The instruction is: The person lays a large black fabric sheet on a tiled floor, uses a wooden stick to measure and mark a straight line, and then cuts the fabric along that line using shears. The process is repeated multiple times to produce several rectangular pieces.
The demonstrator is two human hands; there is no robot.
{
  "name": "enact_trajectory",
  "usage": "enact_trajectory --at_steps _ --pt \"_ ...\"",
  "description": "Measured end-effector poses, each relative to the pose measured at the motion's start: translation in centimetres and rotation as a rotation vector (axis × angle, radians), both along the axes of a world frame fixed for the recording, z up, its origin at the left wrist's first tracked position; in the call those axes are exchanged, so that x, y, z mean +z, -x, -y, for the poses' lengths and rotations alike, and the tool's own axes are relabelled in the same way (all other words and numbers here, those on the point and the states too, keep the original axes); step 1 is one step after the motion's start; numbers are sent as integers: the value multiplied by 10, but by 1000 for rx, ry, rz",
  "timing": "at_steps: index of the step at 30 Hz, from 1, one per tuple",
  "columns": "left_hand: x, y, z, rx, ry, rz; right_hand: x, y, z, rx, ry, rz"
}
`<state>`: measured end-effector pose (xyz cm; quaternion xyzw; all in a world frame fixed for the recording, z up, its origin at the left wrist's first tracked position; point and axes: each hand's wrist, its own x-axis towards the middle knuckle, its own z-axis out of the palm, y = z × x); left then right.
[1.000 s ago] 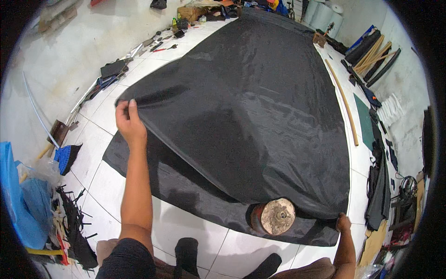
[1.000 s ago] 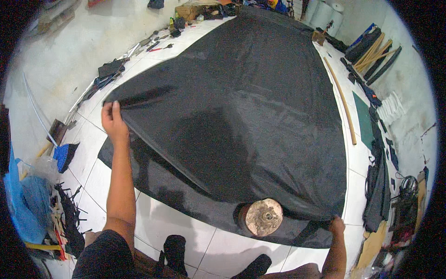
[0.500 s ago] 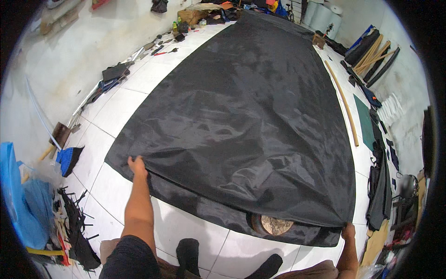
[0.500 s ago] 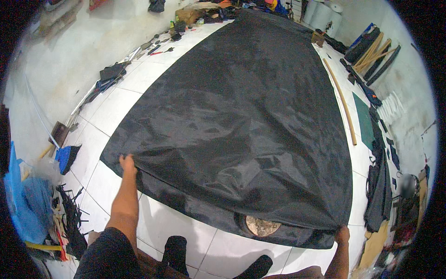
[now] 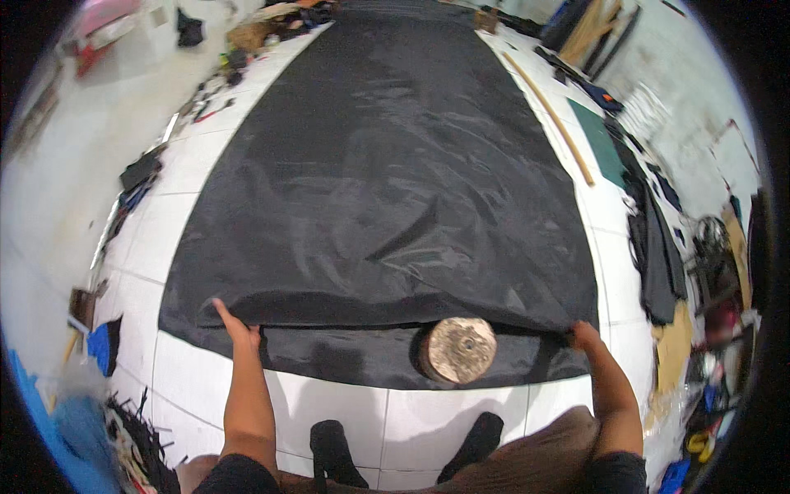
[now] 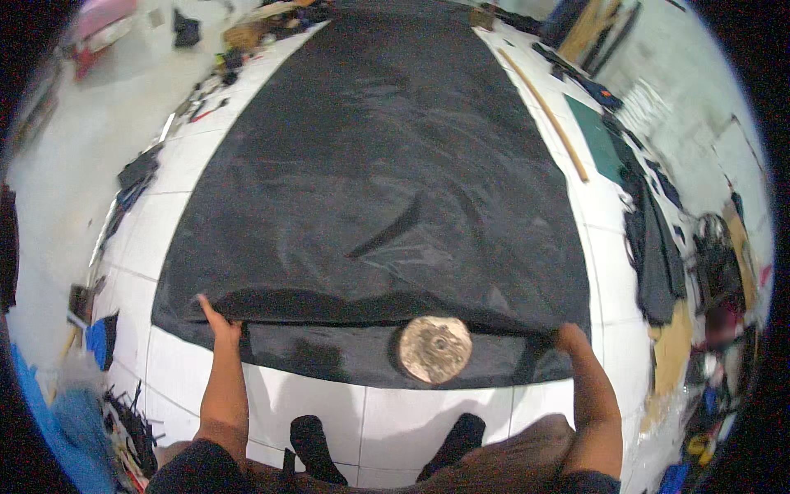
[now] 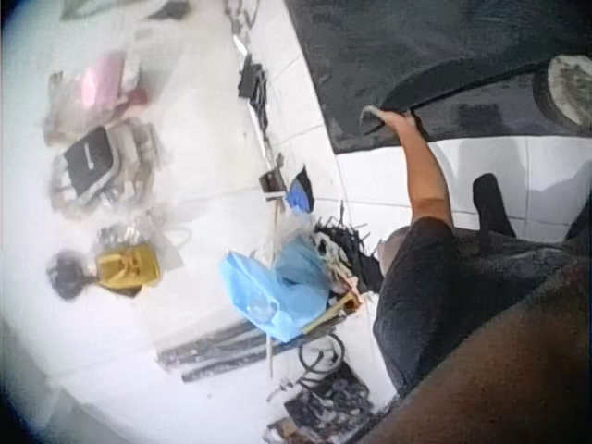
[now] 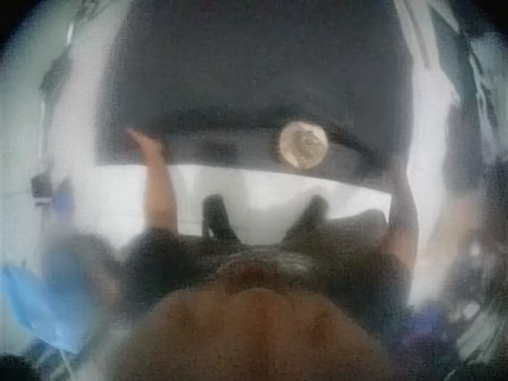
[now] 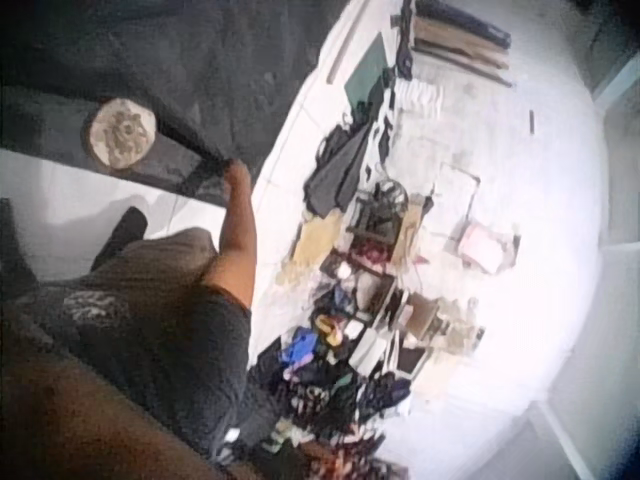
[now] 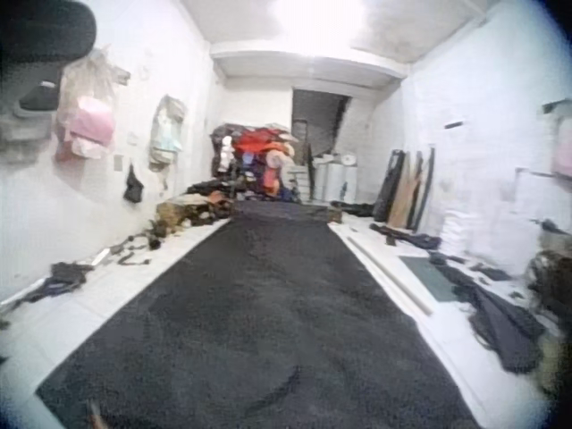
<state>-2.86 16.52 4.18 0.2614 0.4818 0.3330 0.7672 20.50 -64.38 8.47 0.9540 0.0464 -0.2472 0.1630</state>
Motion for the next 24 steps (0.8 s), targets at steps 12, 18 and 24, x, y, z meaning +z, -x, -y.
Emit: enact_trajectory --at_steps 12,18,24 --pt "-27 -37 157 -571 -25 -151 82 84 -297 793 -761 -3" --pt "-31 -28 175 -694 -17 -178 60 100 -294 971 -825 64" --pt "-46 -6 172 -688 -111 -362 76 160 -284 910 -1054 -34"
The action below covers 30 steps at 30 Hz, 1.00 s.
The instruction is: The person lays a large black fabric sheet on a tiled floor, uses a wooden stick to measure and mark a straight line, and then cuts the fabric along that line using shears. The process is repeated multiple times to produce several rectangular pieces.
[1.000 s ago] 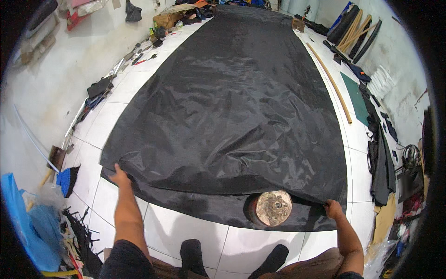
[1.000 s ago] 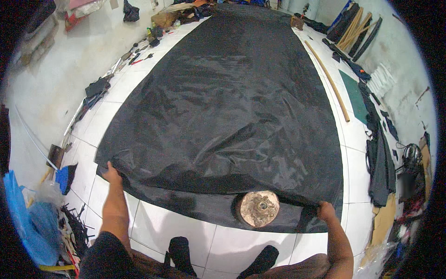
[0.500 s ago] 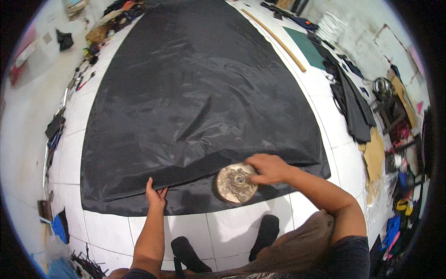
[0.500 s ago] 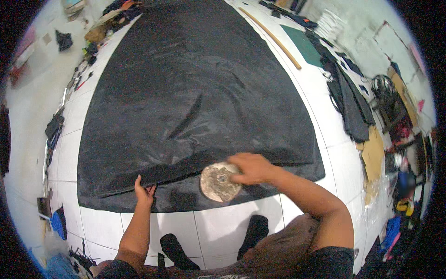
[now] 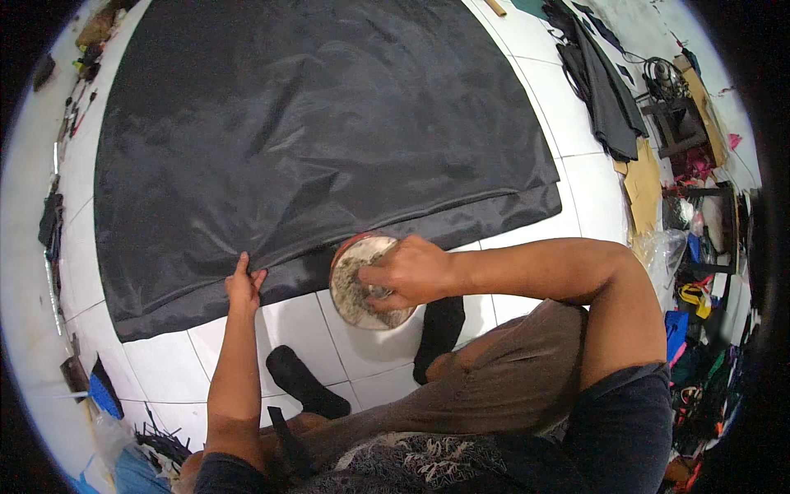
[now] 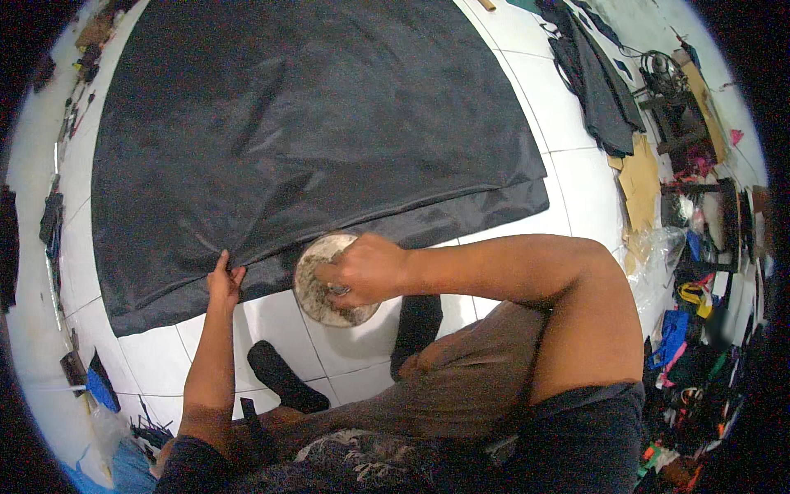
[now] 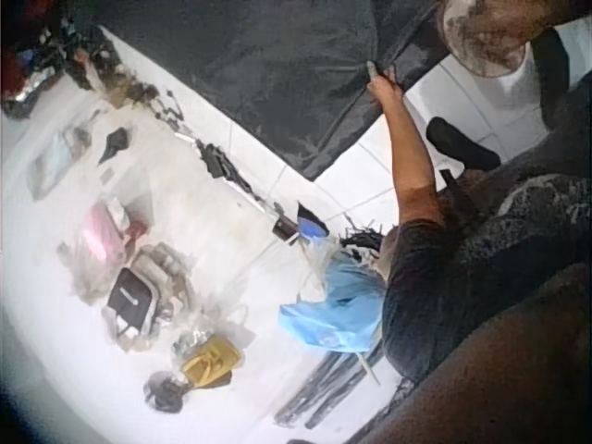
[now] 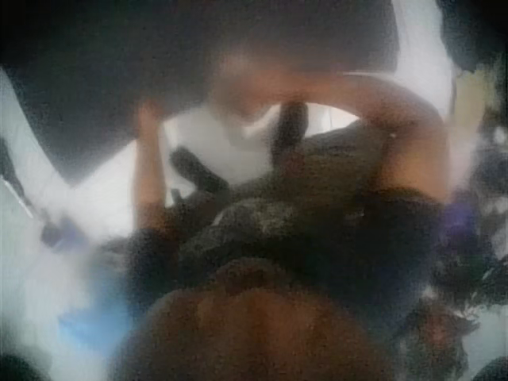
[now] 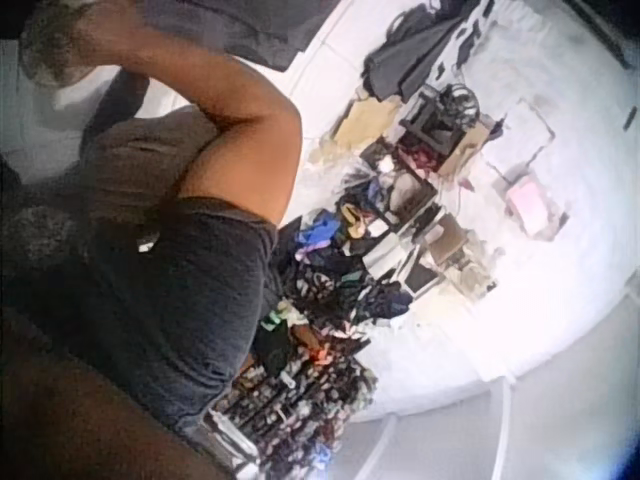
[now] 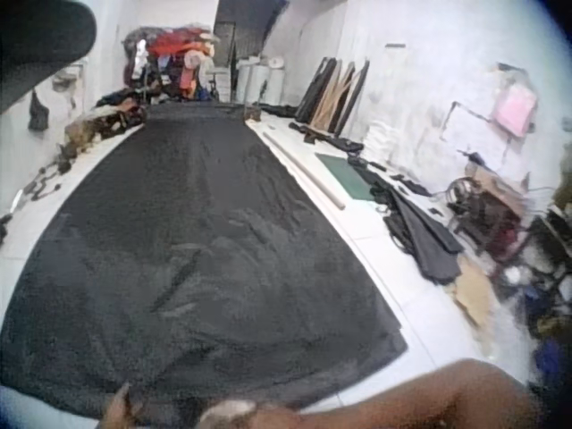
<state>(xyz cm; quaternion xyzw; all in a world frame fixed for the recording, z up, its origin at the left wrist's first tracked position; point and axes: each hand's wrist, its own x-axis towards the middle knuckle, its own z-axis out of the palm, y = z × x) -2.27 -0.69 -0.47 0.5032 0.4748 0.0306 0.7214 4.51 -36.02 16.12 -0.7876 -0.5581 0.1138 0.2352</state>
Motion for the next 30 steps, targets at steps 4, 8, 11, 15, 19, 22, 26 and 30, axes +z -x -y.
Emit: enact_trajectory --at_steps 4,8,11,15,19,22,26,30 --pt "-13 5 -1 -38 -162 -115 -10 27 6 -31 116 -217" --pt "-21 7 -3 -115 -331 -215 -30 53 20 -3 33 -298" --pt "-27 5 1 -87 -374 -253 -36 51 24 111 113 -340" --pt "-28 9 -7 -76 -256 -215 -44 -12 12 98 268 -675" --pt "-18 4 -7 -35 -244 -219 -42 -107 88 -470 404 -188" --pt "-21 13 -12 -45 -255 -230 -66 -100 145 -694 317 13" --pt "-30 30 -21 -107 -372 -308 -119 -51 158 -922 84 -9" --pt "-36 53 -29 -146 -412 -306 -149 -8 164 -785 42 90"
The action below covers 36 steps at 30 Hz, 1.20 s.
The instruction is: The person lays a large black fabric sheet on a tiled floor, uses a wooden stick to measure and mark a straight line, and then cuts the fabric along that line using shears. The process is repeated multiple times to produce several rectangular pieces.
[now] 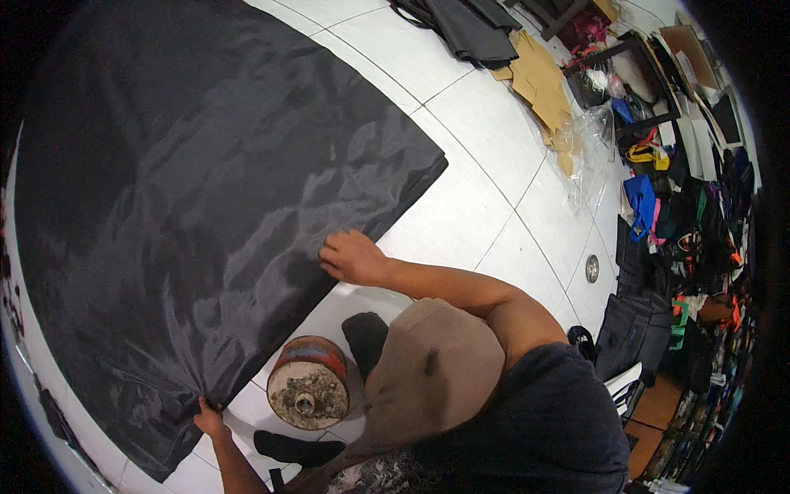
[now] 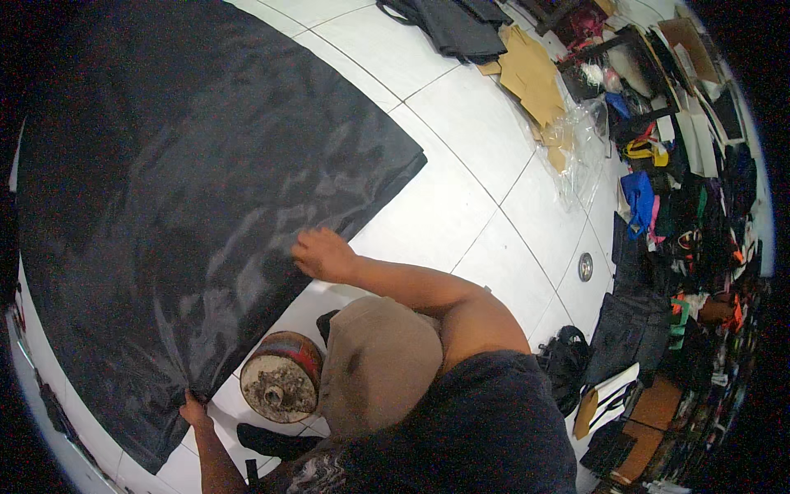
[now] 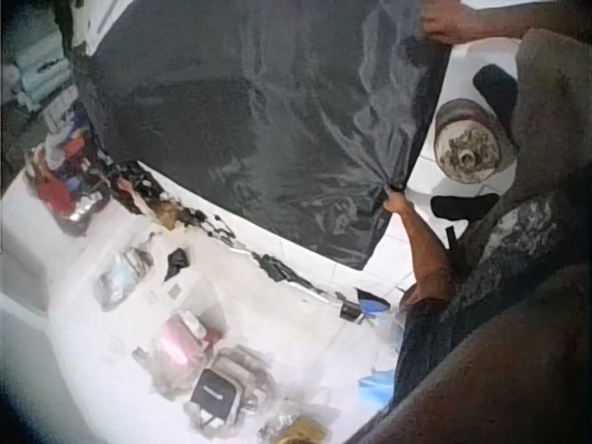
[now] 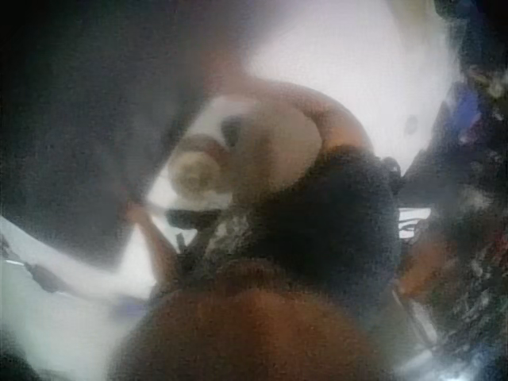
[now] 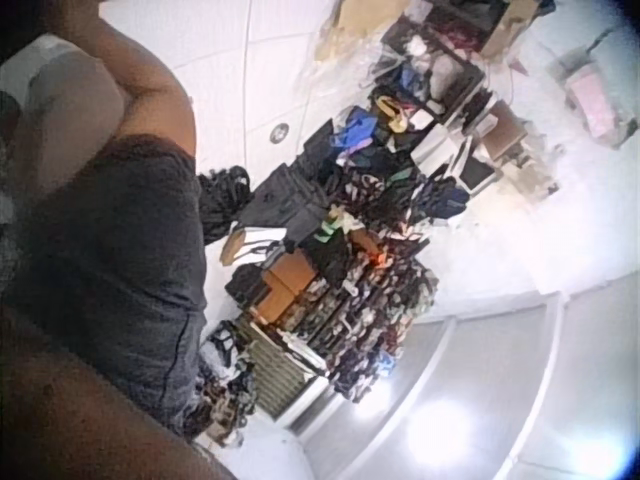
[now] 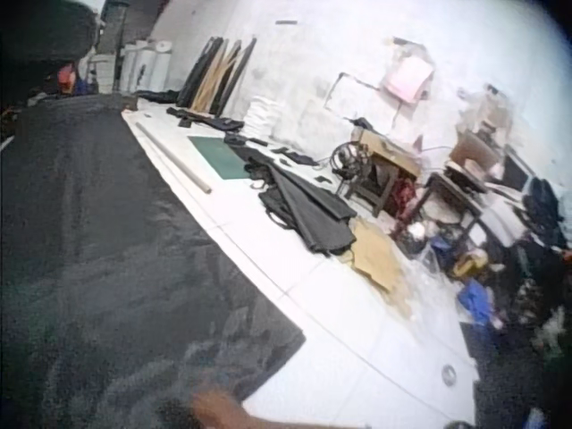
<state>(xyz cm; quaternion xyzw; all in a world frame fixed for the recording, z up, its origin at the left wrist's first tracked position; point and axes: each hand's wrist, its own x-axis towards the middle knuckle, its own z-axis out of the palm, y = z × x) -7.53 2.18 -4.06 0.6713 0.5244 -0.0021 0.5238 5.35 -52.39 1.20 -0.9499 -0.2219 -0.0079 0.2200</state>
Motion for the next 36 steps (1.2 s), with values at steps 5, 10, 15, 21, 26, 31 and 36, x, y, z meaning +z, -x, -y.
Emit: enact_trajectory --at_steps 5,10,15,21,26,31,36 --pt "8 5 17 -9 -36 23 -10 3 16 -156 -103 62" --pt "6 12 -6 30 -7 2 -14 -55 96 -843 -262 243" --pt "0 16 3 -19 14 2 -29 -35 291 -1418 -92 147" --pt "-1 24 -7 -12 80 -5 -41 -12 335 -1420 -167 -86" --pt "-5 29 -12 9 59 -2 -39 -35 303 -1208 -267 -171" --pt "6 30 -19 -27 170 55 -20 -57 264 -1130 -128 -226" --pt "7 24 5 73 50 48 -11 -59 256 -1128 2 -248"
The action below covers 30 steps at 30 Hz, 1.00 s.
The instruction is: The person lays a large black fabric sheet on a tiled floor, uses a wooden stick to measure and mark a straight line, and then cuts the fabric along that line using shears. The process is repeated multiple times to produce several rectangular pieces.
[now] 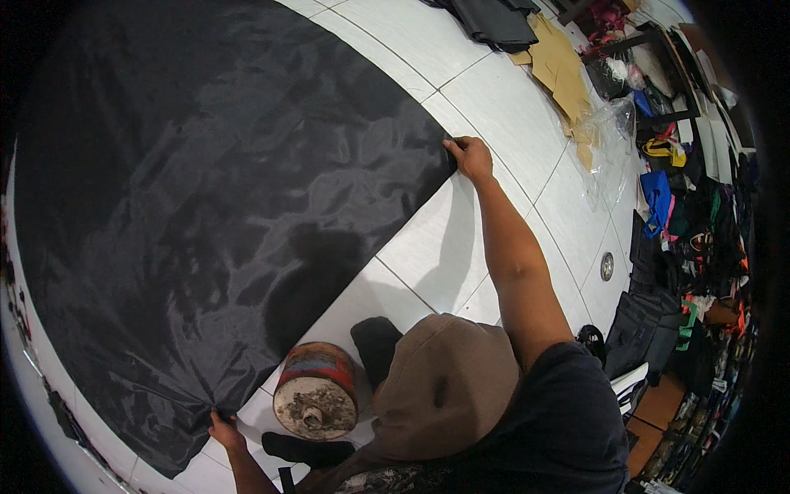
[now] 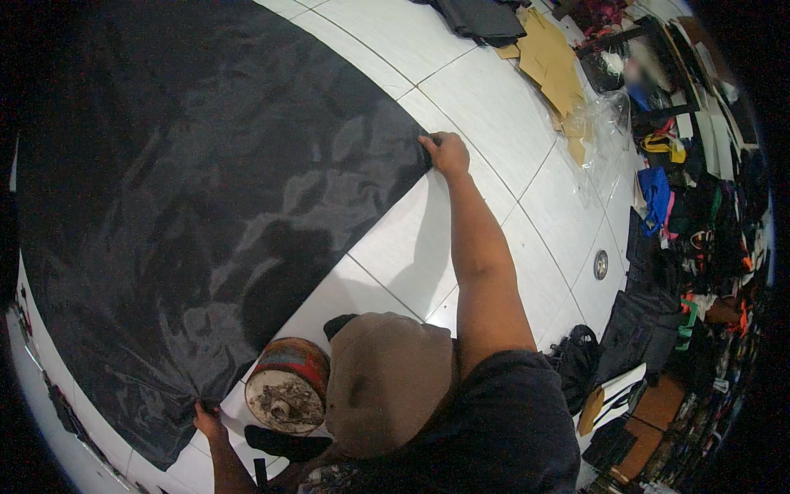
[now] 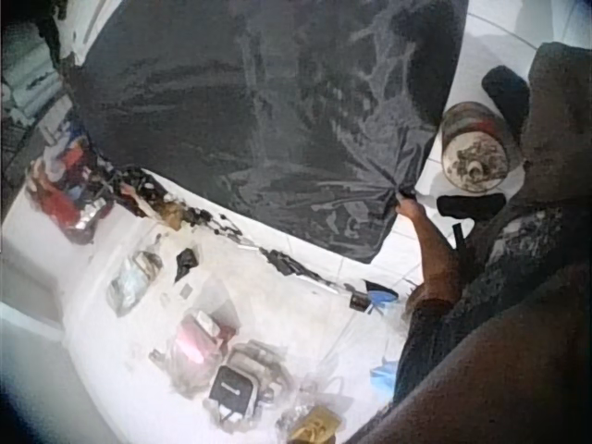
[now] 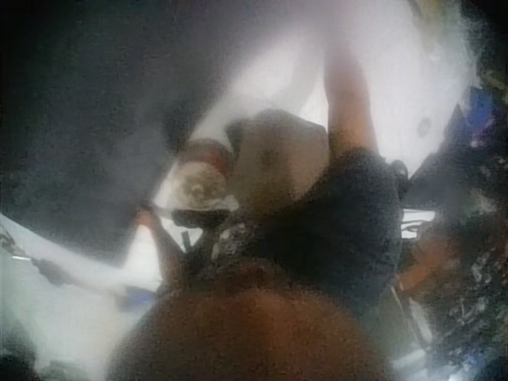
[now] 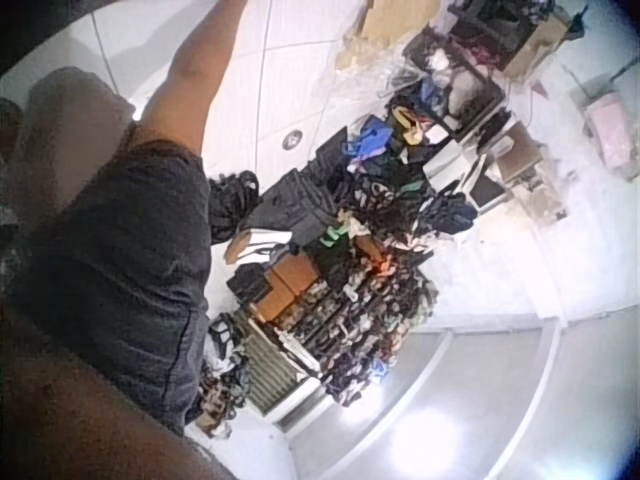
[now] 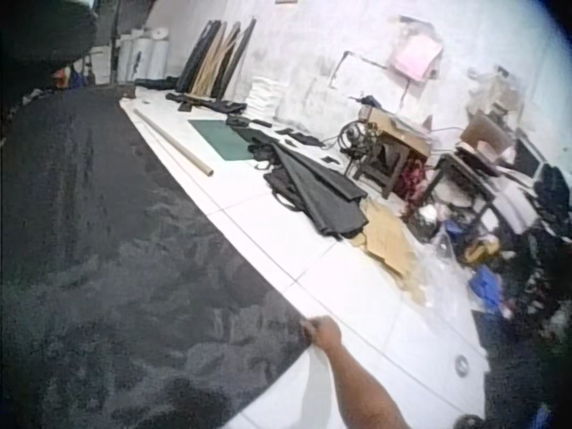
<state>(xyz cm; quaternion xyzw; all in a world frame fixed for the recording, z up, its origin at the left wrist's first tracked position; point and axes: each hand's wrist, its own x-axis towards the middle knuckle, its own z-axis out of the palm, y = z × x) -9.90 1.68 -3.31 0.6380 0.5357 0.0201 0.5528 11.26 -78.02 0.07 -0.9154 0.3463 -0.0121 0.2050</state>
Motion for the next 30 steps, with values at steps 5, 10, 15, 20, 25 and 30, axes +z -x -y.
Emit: enact_trajectory --at_steps 5,10,15,20,25,30 --pt "6 -2 16 -14 51 36 -11 6 16 21 96 0" --pt "5 -3 22 25 80 23 -22 1 25 -48 40 -75" --pt "-15 5 14 13 81 78 -35 -5 55 -56 92 -88" --pt "7 -10 25 65 40 14 -39 -4 59 9 22 -62" --pt "2 -12 29 -7 94 35 -3 -18 51 113 329 -257" --pt "7 6 19 98 -65 0 23 9 -220 890 234 236"
